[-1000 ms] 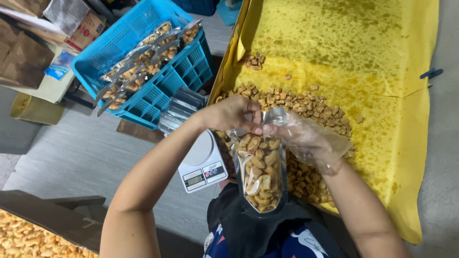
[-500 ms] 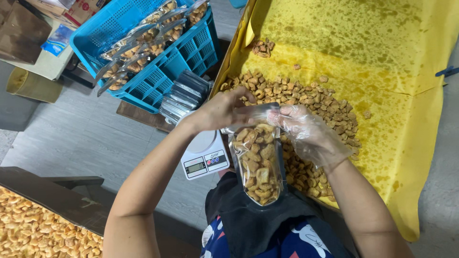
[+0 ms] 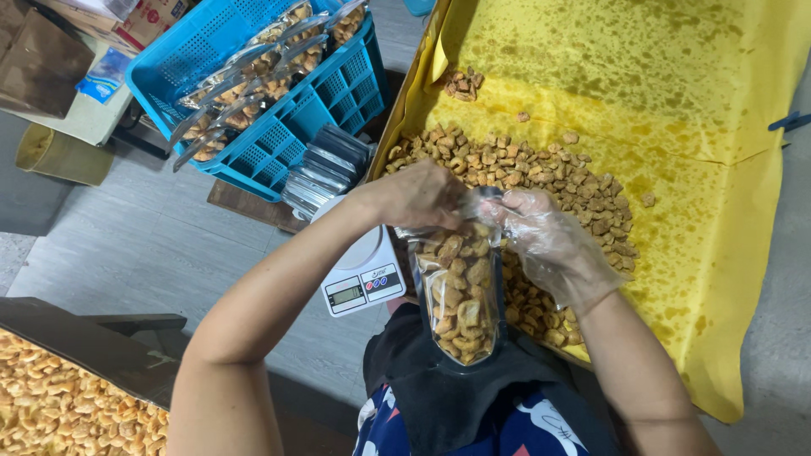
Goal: The person places pieces of a snack food into clear plastic bags by hand, weighs each bag on a digital scale, and places the filled bags into a blue crate.
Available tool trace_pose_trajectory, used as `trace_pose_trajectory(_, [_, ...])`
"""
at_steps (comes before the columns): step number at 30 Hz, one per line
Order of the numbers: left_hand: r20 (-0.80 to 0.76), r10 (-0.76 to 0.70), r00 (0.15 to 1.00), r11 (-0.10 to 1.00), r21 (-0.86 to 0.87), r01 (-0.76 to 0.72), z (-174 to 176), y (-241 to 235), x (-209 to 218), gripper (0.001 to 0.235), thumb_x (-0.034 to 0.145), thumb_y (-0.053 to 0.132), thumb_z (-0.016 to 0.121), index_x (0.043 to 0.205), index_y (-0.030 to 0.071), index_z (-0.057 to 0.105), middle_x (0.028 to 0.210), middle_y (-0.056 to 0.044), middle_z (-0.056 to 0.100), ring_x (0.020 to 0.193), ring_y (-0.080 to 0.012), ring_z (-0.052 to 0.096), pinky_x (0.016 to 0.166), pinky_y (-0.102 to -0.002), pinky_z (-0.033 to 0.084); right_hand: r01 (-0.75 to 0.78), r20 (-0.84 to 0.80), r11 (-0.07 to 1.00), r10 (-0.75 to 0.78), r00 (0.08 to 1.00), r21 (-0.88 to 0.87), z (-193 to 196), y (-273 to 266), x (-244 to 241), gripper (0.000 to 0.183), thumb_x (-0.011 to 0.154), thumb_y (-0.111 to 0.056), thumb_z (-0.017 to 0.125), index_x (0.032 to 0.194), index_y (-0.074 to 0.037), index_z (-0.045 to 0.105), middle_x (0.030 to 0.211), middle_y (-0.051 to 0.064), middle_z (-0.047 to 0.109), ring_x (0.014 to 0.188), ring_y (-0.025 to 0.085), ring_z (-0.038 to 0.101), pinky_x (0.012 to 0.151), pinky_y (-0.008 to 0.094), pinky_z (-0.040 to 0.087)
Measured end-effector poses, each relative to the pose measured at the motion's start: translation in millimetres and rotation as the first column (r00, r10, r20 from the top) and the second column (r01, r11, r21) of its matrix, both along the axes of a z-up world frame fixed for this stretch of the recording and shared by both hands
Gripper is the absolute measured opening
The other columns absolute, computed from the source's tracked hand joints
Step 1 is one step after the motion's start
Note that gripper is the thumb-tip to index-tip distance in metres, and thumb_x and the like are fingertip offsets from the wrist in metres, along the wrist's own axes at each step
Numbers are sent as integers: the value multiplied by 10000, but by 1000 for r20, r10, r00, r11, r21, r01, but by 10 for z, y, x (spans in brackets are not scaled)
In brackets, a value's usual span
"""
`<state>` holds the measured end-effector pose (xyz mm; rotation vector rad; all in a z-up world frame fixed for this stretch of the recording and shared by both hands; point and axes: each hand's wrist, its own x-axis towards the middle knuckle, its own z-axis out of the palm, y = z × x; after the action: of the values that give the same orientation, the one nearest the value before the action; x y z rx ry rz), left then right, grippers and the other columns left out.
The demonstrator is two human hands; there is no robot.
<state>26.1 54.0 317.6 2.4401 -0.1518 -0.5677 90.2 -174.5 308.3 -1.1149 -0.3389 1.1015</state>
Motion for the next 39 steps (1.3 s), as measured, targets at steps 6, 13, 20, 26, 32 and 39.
trace_pose_trajectory(6, [85, 111, 990, 994, -26, -109, -204, 233, -428, 264, 878, 282, 716, 930, 24, 737, 830, -157, 753, 693, -211, 721, 640, -349, 616, 127, -41, 970, -138, 990, -207, -33, -34, 10, 231, 842, -330, 721, 977, -143, 744, 1222, 78, 726, 1300, 248, 603, 1169, 446, 393])
trace_pose_trajectory(13, [272, 357, 893, 931, -179, -318, -651, 275, -807, 328, 959, 303, 645, 1019, -5, 740, 851, -148, 738, 702, -236, 725, 652, -378, 604, 79, 103, 956, -52, 993, -281, -331, 68, 124, 197, 872, -298, 749, 957, -122, 774, 1122, 97, 710, 1111, 227, 597, 1060, 431, 478])
trace_pose_trajectory(20, [-54, 470, 881, 870, -138, -473, -669, 442, -762, 497, 957, 469, 649, 1223, 50, 611, 1017, -212, 691, 915, -285, 761, 731, -373, 654, -56, 121, 990, 73, 990, -132, -239, 142, 140, 240, 880, -301, 715, 1014, -110, 775, 1021, 64, 758, 1092, 161, 672, 1010, 331, 525])
trace_pose_trajectory(26, [-433, 253, 865, 673, -564, -479, -417, 481, -602, 652, 888, 354, 650, 1450, 96, 445, 1342, -171, 605, 1173, -279, 639, 740, -444, 698, -73, 185, 929, 149, 971, -364, -67, 339, 137, 321, 874, -290, 680, 1120, -91, 739, 1149, 104, 748, 1142, 233, 672, 1053, 396, 505])
trace_pose_trajectory(32, [-468, 302, 830, 567, -612, -551, -417, 775, -506, 531, 927, 354, 663, 1301, -23, 650, 1273, -153, 678, 1036, -267, 716, 711, -416, 681, -227, 276, 921, 318, 907, -316, -49, 625, 424, 380, 963, -279, 557, 1287, -102, 647, 1288, 92, 691, 1190, 204, 626, 1004, 389, 534])
trace_pose_trajectory(39, [-382, 529, 758, 534, -544, -647, -33, 1262, -457, 476, 928, 343, 648, 1284, 28, 663, 1061, -108, 733, 914, -224, 734, 689, -399, 688, -364, 527, 931, 318, 788, -18, -148, 1361, 863, 380, 1004, -212, 651, 1350, -55, 641, 1157, 41, 701, 1041, 100, 648, 853, 208, 545])
